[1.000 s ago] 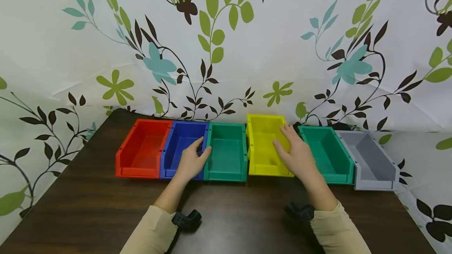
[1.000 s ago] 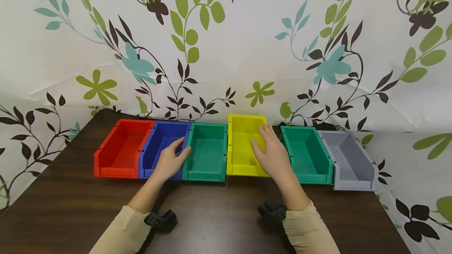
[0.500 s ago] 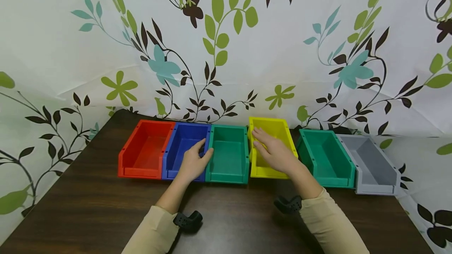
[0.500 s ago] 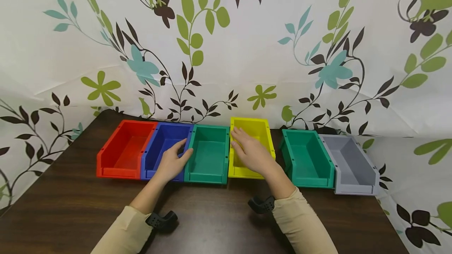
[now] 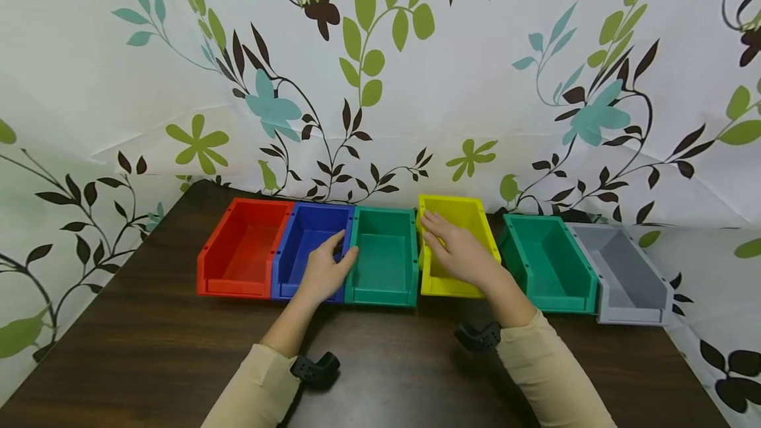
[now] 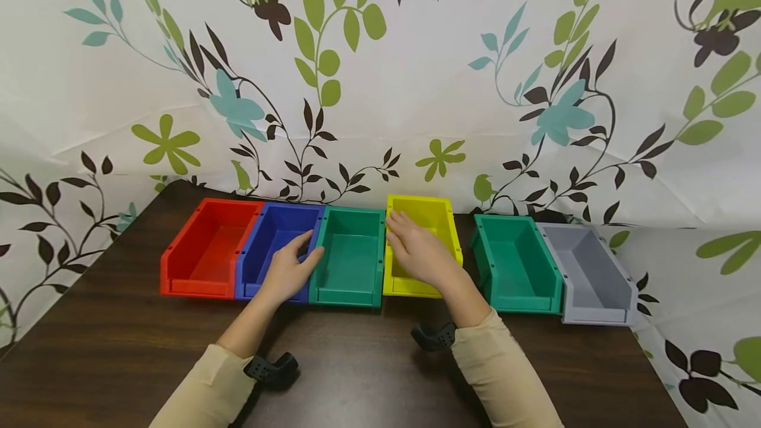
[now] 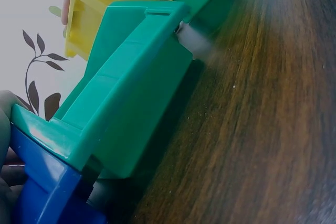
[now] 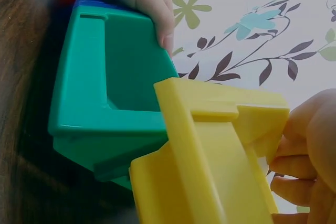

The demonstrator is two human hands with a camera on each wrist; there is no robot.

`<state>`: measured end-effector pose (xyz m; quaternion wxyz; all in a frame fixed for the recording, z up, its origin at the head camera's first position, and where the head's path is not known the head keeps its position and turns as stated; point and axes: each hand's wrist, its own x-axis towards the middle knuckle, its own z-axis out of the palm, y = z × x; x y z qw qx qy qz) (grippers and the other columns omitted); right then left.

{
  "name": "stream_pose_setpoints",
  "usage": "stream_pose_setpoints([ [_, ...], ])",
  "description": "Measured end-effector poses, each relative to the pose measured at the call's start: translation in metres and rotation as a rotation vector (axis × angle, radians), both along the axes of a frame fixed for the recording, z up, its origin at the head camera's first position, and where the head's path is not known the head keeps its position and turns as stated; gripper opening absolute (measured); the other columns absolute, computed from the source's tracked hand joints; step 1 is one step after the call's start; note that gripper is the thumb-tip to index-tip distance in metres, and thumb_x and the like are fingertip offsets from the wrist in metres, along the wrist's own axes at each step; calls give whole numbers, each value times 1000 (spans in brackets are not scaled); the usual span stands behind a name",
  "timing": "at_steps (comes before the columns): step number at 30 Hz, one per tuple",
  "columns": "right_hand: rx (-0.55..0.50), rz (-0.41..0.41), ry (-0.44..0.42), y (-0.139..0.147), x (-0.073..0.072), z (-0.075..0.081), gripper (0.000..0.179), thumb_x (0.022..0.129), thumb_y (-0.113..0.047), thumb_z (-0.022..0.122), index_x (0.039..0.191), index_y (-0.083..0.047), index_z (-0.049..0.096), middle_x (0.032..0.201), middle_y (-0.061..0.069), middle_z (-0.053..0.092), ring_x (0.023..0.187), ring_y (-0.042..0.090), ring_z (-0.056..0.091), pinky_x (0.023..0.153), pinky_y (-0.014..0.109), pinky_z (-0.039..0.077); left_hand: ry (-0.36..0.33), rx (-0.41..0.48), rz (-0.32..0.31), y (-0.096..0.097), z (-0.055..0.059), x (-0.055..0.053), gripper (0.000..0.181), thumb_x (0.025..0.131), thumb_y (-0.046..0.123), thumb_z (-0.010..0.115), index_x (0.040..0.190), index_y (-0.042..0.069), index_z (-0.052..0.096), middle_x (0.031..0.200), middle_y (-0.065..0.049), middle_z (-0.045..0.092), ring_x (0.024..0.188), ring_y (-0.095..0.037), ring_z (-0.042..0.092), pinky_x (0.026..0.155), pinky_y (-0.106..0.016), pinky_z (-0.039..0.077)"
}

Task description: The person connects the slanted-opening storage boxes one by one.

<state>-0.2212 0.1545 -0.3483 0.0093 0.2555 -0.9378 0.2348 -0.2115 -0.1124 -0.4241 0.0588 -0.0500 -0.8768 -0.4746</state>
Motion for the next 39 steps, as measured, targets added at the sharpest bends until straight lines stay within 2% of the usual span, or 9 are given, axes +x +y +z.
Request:
stream_pose_setpoints([
  [4, 10, -5, 1, -2, 1, 2, 47, 100, -25, 43, 143, -5, 41, 150, 10, 37, 141, 28, 32, 111, 48, 29, 4, -3, 0, 0, 0, 0, 60, 93, 37, 55, 140, 2, 44, 136, -20, 52, 124, -33, 52, 100, -49, 44],
  [15, 29, -9, -1, -2, 0, -7, 47, 101, -26, 42, 143, -7, 40, 151, 8, 36, 140, 24, 33, 111, 45, 31, -4, -1, 0, 1, 0, 0, 60, 93, 36, 55, 140, 2, 43, 137, -20, 52, 125, -33, 51, 100, -49, 44],
  [28, 51, -17, -2, -3, 1, -11, 48, 101, -27, 41, 144, -8, 37, 151, 7, 35, 139, 22, 35, 110, 44, 33, -15, 7, -15, 1, 3, 0, 60, 93, 36, 53, 141, 1, 42, 138, -20, 50, 126, -34, 49, 101, -50, 43],
  [35, 62, -15, 18, -5, 2, -14, 47, 101, -26, 42, 144, -6, 38, 151, 8, 35, 136, 25, 38, 106, 45, 37, -23, 9, -4, 0, 2, -1, 60, 93, 36, 54, 141, 2, 42, 138, -20, 50, 126, -33, 49, 101, -50, 43],
  [39, 77, -27, 2, -6, 4, -15, 48, 101, -27, 42, 144, -7, 37, 151, 7, 34, 135, 25, 40, 105, 45, 39, -31, 16, -3, 0, 2, -1, 59, 93, 36, 55, 141, 3, 43, 138, -20, 51, 126, -33, 50, 101, -49, 43],
])
